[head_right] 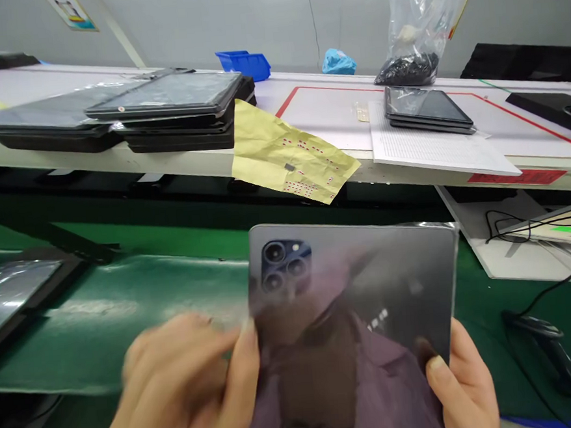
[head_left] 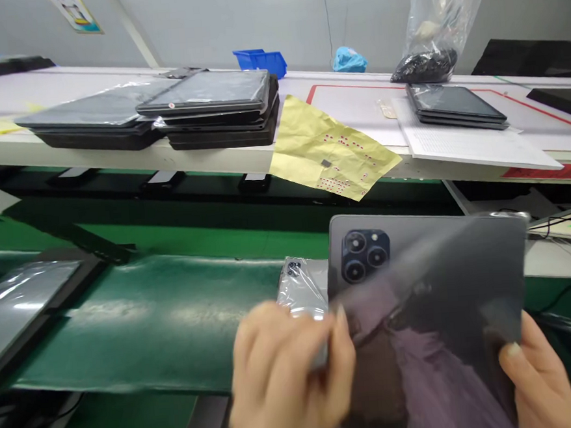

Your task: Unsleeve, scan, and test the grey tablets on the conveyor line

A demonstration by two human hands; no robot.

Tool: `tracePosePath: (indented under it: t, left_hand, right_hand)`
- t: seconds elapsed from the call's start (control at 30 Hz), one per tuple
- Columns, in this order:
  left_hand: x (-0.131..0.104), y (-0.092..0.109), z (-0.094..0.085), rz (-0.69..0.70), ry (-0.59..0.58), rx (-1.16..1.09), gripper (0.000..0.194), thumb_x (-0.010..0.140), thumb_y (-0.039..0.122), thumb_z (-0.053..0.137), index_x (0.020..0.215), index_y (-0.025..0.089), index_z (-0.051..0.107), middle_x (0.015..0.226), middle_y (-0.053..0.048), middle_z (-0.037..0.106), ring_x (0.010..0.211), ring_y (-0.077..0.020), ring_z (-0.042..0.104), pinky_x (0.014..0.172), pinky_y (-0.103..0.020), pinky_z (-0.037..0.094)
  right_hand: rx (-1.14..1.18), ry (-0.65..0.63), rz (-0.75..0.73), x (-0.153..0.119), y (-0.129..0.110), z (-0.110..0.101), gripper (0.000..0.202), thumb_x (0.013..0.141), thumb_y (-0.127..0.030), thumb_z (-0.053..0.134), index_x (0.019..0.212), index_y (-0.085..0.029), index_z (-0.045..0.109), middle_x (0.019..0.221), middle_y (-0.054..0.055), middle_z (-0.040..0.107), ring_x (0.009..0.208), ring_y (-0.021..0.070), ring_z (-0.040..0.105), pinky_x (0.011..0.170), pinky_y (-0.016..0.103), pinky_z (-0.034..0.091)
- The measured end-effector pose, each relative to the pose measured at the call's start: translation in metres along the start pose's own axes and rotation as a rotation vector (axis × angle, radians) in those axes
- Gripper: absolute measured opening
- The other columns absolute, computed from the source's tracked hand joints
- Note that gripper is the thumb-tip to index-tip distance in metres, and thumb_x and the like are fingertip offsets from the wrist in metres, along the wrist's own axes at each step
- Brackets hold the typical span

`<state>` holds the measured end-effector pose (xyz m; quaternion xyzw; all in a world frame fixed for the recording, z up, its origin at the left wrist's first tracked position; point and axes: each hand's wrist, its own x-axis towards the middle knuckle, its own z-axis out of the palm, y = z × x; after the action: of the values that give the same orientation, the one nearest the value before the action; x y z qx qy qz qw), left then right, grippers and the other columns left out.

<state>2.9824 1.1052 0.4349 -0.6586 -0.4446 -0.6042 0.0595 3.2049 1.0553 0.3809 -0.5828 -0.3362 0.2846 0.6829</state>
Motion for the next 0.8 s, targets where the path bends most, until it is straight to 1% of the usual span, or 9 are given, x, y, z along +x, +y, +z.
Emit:
tracePosePath:
  t: [0.07, 0.13, 0.23, 0.3, 0.4, 0.47, 0.57, 0.67, 0.8]
  left_hand:
    - [0.007, -0.027, 0.015, -0.085, -0.043, -0.009, 0.013, 0.079, 0.011, 0.065, 0.072, 0.020, 0.058, 0.065, 0.004, 0.059, 0.061, -0.0087, 0.055, 0.064, -0.022, 0.046]
    - [0.004, -0.055, 0.025, -0.238, -0.058, 0.036, 0.016, 0.085, 0.016, 0.058, 0.069, 0.019, 0.055, 0.064, 0.003, 0.058, 0.060, -0.0082, 0.054, 0.061, -0.020, 0.045]
    - [-0.022, -0.101, 0.030, -0.414, -0.142, 0.184, 0.024, 0.090, 0.032, 0.051, 0.071, 0.019, 0.058, 0.067, 0.000, 0.060, 0.065, -0.0119, 0.056, 0.065, -0.023, 0.047]
    - [-0.051, -0.130, 0.028, -0.487, -0.323, 0.321, 0.030, 0.092, 0.039, 0.046, 0.083, 0.017, 0.063, 0.078, -0.006, 0.066, 0.075, -0.0183, 0.061, 0.072, -0.029, 0.050]
    - [-0.099, -0.165, 0.022, -0.601, -0.667, 0.633, 0.053, 0.088, 0.045, 0.052, 0.120, 0.003, 0.059, 0.110, -0.023, 0.064, 0.101, -0.0351, 0.061, 0.087, -0.044, 0.050]
    - [-0.125, -0.180, 0.020, -0.708, -0.874, 0.695, 0.062, 0.087, 0.042, 0.054, 0.130, -0.003, 0.051, 0.117, -0.027, 0.060, 0.109, -0.0388, 0.059, 0.093, -0.046, 0.046]
    - [-0.150, -0.192, 0.019, -0.853, -1.050, 0.574, 0.043, 0.092, 0.030, 0.046, 0.121, 0.001, 0.055, 0.113, -0.022, 0.063, 0.109, -0.0316, 0.061, 0.095, -0.036, 0.045]
    - [-0.157, -0.197, 0.019, -0.944, -1.060, 0.509, 0.031, 0.093, 0.028, 0.040, 0.110, 0.008, 0.057, 0.108, -0.017, 0.066, 0.102, -0.0273, 0.064, 0.085, -0.031, 0.045]
    - [-0.149, -0.200, 0.011, -0.961, -1.044, 0.511, 0.027, 0.092, 0.042, 0.040, 0.090, 0.018, 0.054, 0.097, -0.015, 0.069, 0.097, -0.0299, 0.065, 0.077, -0.032, 0.042]
  right_hand:
    - [0.010, -0.016, 0.031, 0.005, 0.003, 0.004, 0.042, 0.071, -0.043, 0.078, 0.108, -0.024, 0.072, 0.102, 0.006, 0.073, 0.086, 0.0190, 0.071, 0.067, 0.019, 0.058]
    - [0.002, -0.052, 0.076, 0.010, 0.009, 0.003, 0.051, 0.070, -0.042, 0.080, 0.117, -0.024, 0.069, 0.104, 0.007, 0.073, 0.086, 0.0194, 0.071, 0.066, 0.020, 0.057]
    - [-0.026, -0.064, 0.091, 0.013, 0.017, -0.002, 0.059, 0.071, -0.040, 0.080, 0.125, -0.025, 0.064, 0.111, 0.006, 0.071, 0.092, 0.0177, 0.069, 0.071, 0.017, 0.056]
    - [-0.027, -0.015, 0.086, 0.013, 0.017, -0.003, 0.059, 0.070, -0.042, 0.080, 0.124, -0.025, 0.065, 0.112, 0.005, 0.071, 0.092, 0.0175, 0.069, 0.074, 0.018, 0.056]
    - [-0.008, 0.038, 0.096, 0.010, 0.016, -0.004, 0.056, 0.067, -0.044, 0.081, 0.118, -0.025, 0.068, 0.107, 0.006, 0.072, 0.083, 0.0191, 0.070, 0.069, 0.022, 0.057]
    - [0.003, 0.044, 0.100, 0.009, 0.018, -0.006, 0.052, 0.066, -0.043, 0.082, 0.113, -0.024, 0.070, 0.105, 0.007, 0.073, 0.076, 0.0203, 0.070, 0.068, 0.025, 0.057]
    - [0.017, 0.061, 0.097, 0.007, 0.025, -0.012, 0.052, 0.065, -0.040, 0.082, 0.114, -0.024, 0.069, 0.104, 0.008, 0.073, 0.077, 0.0216, 0.069, 0.070, 0.028, 0.058]
    - [0.002, 0.094, 0.081, 0.006, 0.026, -0.015, 0.063, 0.064, -0.039, 0.083, 0.122, -0.024, 0.066, 0.104, 0.008, 0.072, 0.086, 0.0223, 0.069, 0.069, 0.025, 0.058]
    - [-0.059, 0.080, 0.165, 0.013, 0.016, -0.008, 0.074, 0.061, -0.047, 0.084, 0.127, -0.021, 0.063, 0.114, 0.009, 0.069, 0.104, 0.0246, 0.066, 0.072, 0.021, 0.057]
